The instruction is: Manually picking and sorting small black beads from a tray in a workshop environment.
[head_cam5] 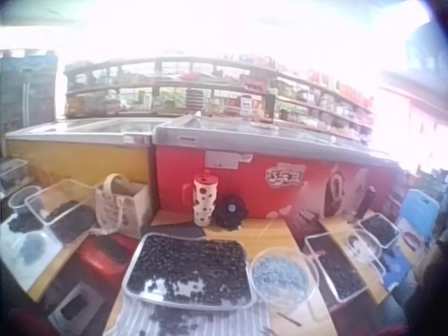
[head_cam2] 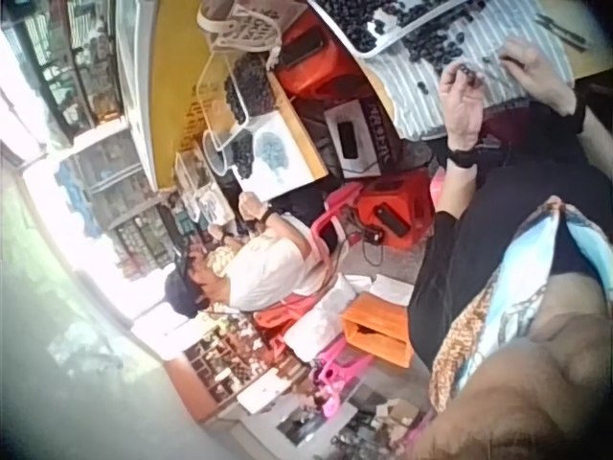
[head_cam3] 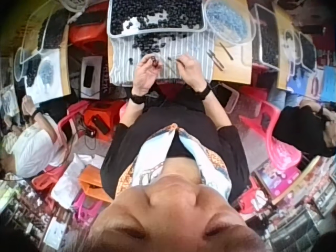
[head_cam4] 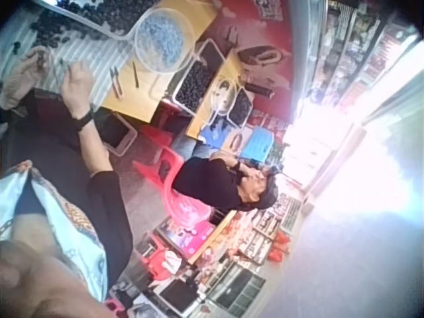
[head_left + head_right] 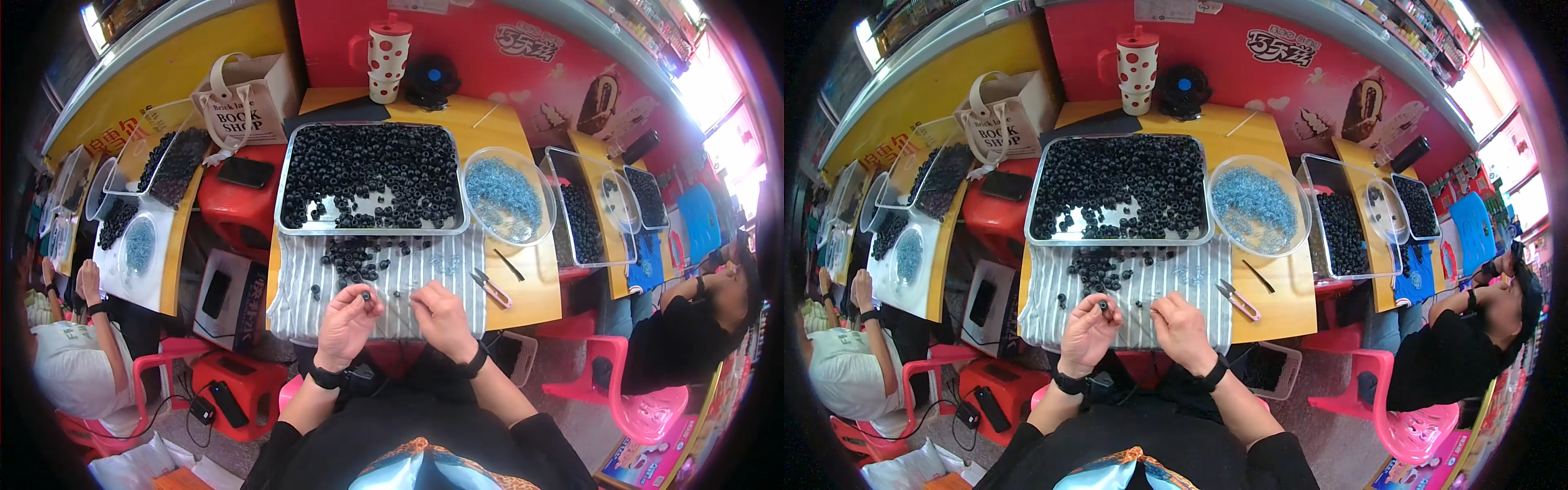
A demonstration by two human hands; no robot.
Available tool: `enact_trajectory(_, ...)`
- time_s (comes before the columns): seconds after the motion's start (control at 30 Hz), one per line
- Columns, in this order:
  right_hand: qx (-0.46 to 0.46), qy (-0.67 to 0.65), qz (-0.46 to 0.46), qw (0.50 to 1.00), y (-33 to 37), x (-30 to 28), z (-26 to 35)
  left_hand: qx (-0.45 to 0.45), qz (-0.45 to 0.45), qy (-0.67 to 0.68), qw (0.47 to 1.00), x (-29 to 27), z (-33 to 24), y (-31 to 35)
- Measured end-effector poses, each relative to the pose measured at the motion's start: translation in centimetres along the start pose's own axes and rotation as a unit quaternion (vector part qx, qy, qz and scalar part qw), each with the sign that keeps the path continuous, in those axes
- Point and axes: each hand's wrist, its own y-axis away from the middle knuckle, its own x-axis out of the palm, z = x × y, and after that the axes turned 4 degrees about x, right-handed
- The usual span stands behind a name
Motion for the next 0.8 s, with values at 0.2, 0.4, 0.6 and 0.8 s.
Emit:
enact_trajectory(0.2,-0.016,0.128,0.028,0.991,-1.6,1.6,2.0,-0.02,-0.018,-0.041,0.999,0.2,0.1,0.3)
enact_trajectory(0.4,-0.042,0.158,0.039,0.986,-1.6,2.0,1.0,-0.03,-0.023,-0.048,0.998,0.4,0.0,0.3)
enact_trajectory(0.6,0.159,-0.41,0.046,0.897,0.2,-1.4,1.5,-0.068,-0.005,-0.064,0.996,1.9,1.3,0.0)
enact_trajectory(0.8,0.192,-0.533,0.026,0.824,2.0,-0.9,1.9,-0.068,0.02,-0.089,0.993,3.1,2.0,-0.1)
